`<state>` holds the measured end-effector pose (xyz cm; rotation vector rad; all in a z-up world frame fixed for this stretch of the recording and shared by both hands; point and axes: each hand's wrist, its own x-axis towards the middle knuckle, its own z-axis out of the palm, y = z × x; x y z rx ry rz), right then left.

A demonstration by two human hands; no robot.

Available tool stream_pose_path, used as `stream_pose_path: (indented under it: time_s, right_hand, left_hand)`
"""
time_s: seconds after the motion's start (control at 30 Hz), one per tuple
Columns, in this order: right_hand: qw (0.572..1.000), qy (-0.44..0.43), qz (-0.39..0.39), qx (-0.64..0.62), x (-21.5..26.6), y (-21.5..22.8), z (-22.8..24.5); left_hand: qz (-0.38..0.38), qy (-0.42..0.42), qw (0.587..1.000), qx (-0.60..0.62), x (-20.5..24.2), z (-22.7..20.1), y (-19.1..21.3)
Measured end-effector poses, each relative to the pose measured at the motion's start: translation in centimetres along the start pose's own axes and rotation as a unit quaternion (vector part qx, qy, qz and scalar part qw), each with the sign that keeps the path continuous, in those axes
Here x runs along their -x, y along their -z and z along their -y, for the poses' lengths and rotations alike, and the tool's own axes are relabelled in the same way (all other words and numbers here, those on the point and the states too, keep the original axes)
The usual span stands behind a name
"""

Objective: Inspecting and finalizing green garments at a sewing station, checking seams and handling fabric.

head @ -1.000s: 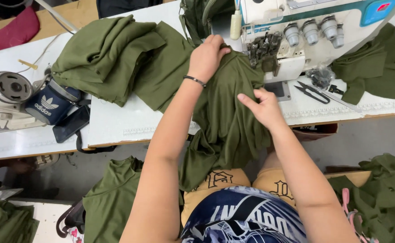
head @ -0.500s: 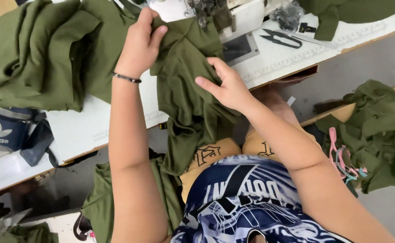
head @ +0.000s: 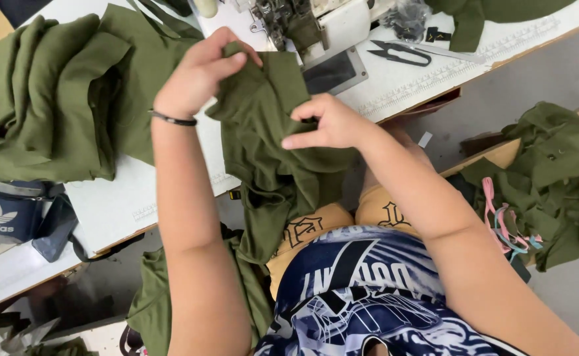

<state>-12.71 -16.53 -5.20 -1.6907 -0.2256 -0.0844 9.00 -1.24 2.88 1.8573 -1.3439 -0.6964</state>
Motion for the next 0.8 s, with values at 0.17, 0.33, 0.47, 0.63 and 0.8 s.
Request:
stream_pose_path:
  time_s: [0.17, 0.33, 0.47, 0.63, 0.8]
  right_hand:
    - [0.984, -0.033, -0.174, -0.003, -2.2, -1.1, -1.1]
    - [0.969, -0.066, -0.218, -0.09, -1.4, -1.3, -1.5]
    - [0.964, -0.041, -0.26, -0.046, -0.5, -0.3, -2.0]
    - [0.957, -0.017, -0.289, -0.018, -1.3, -0.6, -2.6]
    - [0.95, -0.016, -0.312, -0.005, -1.6, -0.9, -3.0]
  left_hand:
    - [0.021, 0.088, 0.978, 0.187, 1.0, -0.3, 2.5]
    - [-0.003, 0.085, 0.983, 0.16, 1.8, -0.5, 1.6]
    - [0.0, 0.073, 0.99, 0.121, 1.9, -0.8, 0.8]
    - [-0.065, -0.001, 0.981, 0.183, 3.4, 1.1, 0.8]
    - [-0.128, -0.055, 0.94, 0.312, 5.7, 3.0, 0.6]
